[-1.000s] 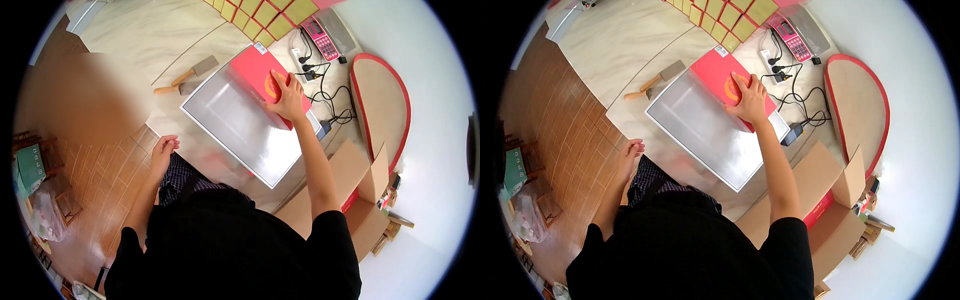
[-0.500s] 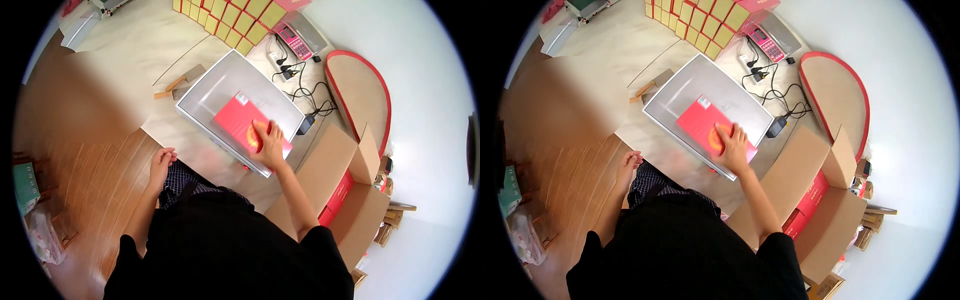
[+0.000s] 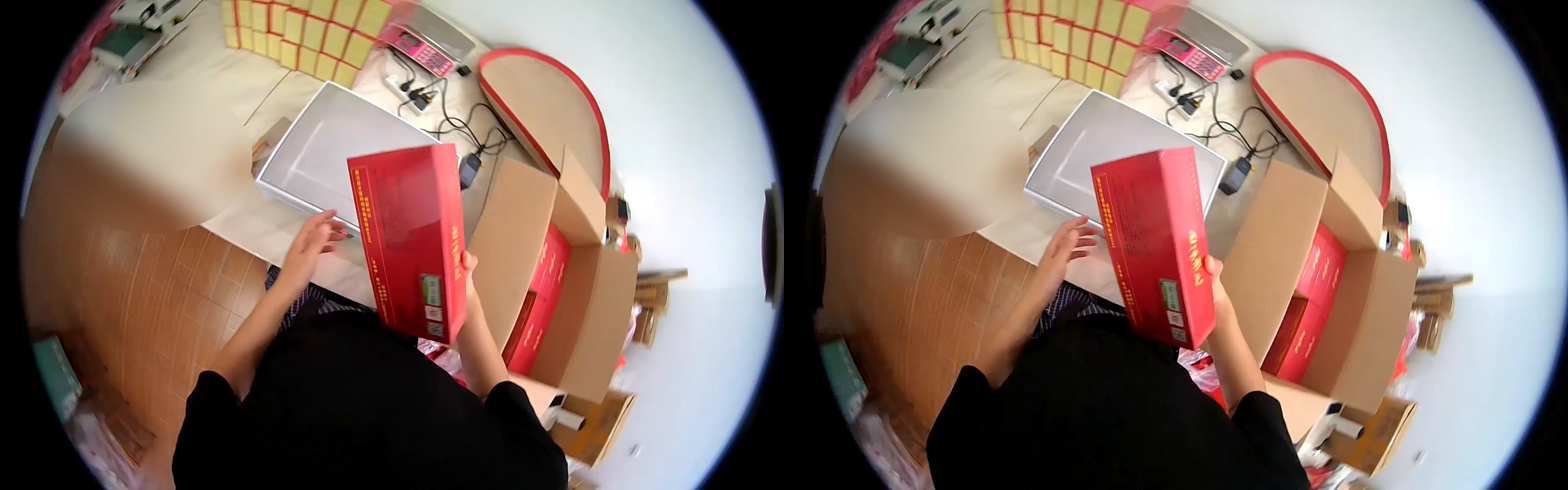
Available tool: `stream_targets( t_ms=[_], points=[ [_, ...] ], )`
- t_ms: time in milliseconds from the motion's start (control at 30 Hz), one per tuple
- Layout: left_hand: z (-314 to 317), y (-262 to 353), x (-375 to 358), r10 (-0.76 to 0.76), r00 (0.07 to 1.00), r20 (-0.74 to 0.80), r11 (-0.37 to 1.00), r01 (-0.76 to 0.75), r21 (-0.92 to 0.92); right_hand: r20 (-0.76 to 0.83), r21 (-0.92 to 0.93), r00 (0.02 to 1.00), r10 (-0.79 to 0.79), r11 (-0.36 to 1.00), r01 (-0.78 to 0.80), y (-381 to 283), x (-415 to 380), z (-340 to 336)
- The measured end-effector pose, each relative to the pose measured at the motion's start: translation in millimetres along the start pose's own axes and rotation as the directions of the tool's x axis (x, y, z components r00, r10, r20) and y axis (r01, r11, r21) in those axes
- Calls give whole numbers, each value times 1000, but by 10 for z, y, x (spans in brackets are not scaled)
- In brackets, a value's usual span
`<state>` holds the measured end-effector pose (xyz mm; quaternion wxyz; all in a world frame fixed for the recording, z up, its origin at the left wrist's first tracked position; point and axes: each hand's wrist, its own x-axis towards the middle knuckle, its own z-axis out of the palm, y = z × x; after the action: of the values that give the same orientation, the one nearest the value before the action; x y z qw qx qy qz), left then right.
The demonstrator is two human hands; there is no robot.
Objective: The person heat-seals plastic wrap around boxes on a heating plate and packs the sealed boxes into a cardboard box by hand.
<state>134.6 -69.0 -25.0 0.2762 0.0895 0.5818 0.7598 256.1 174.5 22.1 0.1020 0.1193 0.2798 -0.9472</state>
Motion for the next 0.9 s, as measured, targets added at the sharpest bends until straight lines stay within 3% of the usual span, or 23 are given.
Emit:
stream_targets(
  t_ms=[33, 100, 167, 267, 433, 633, 700, 733, 900],
  points=[
    [169, 102, 21, 47, 993, 110, 998, -42, -54, 117, 172, 993, -21, 985, 1, 39, 6, -70],
    [430, 199, 32, 91, 977, 195, 995, -81, -60, 183, 282, 979, -89, 959, 34, 222, 6, -64],
    [537, 298, 39, 131, 953, 273, 991, -114, -77, 137, 278, 979, -149, 955, 106, 365, 35, 50],
    [613, 538, 20, 23, 951, 308, 1000, -24, 1, 33, 211, 981, -191, 961, 180, 509, 40, 179],
    [712, 684, 32, -34, 931, 362, 999, 31, 14, -92, 159, 964, -249, 952, 261, 638, 39, 254],
    [726, 643, 244, -125, 944, 305, 989, 93, 116, -308, 106, 891, -334, 918, 381, 492, -5, 199],
    [719, 686, 318, -177, 955, 239, 984, 169, 53, -336, 143, 878, -341, 903, 405, 395, 1, 109],
    [660, 665, 362, -214, 949, 231, 977, 208, 52, -140, 380, 950, -278, 871, 311, 288, 75, -68],
    [645, 752, 332, -160, 973, 168, 986, 149, 79, -98, 210, 951, -292, 928, 307, 250, 160, -58]
  ],
)
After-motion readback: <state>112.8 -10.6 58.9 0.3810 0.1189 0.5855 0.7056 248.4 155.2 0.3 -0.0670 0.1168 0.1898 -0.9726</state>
